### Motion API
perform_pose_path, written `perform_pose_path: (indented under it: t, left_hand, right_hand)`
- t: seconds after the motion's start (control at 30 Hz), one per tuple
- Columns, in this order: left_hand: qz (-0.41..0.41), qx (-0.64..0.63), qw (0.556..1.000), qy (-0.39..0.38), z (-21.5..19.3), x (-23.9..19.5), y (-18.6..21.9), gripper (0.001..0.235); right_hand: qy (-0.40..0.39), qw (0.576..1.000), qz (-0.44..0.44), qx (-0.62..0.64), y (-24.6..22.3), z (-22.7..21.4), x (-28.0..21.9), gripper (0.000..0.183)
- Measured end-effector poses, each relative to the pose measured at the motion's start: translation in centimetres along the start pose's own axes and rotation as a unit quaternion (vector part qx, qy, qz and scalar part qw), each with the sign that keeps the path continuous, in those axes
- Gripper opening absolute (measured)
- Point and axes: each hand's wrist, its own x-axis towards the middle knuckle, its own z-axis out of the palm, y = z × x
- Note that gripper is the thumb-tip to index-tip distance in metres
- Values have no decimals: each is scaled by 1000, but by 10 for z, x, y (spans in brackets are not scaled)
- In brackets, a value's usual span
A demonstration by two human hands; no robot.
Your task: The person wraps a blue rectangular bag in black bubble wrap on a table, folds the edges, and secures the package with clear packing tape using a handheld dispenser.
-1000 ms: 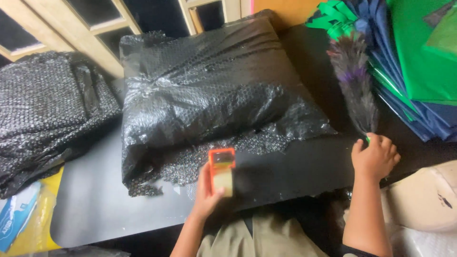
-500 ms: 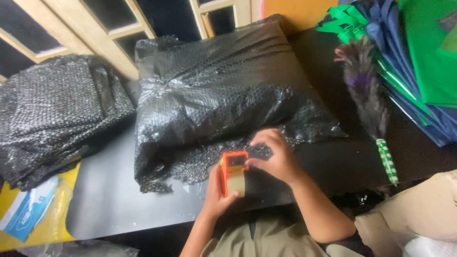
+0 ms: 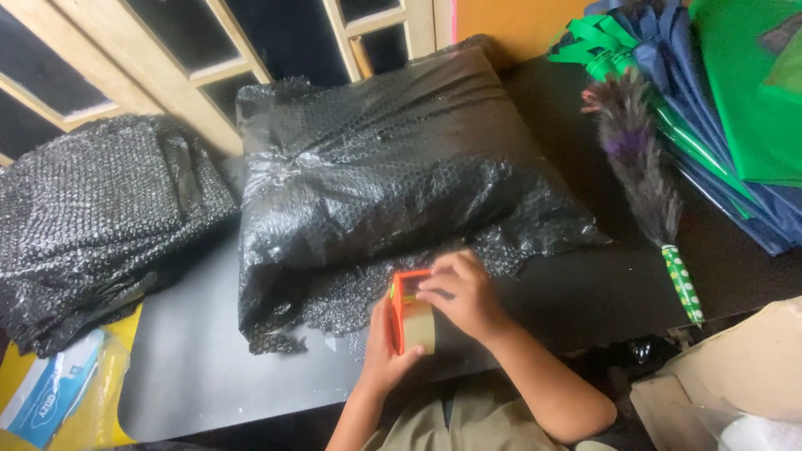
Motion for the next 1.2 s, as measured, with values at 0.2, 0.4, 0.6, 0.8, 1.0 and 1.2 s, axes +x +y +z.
perform_pose_path:
  t: [0.2,0.4,0.6,0.8,1.0,1.2]
  left_hand:
    - [70,97,992,35,10,-21,-36,93]
    - [191,158,968,27,15,-23,-47,48]
    - [165,139,976,21,9,-12,-26,41]
    - [145,117,982,13,5,-9,-16,57]
    - [98,108,989,-11,6,-16,-24,47]
    - [109,80,991,2,2,-9,-17,48]
  right_hand:
    - [42,997,-63,-26,4,12,-9,6]
    - [6,994,-75,-77,-8,12,-10,13]
    - [-42,995,13,-87,-20,13,-22,25]
    - [-50,997,39,-39,-31,-4,-7,32]
    - [-49,992,103,58,-42,-19,0,15]
    - [-49,987,56,140,-68,-56,14,24]
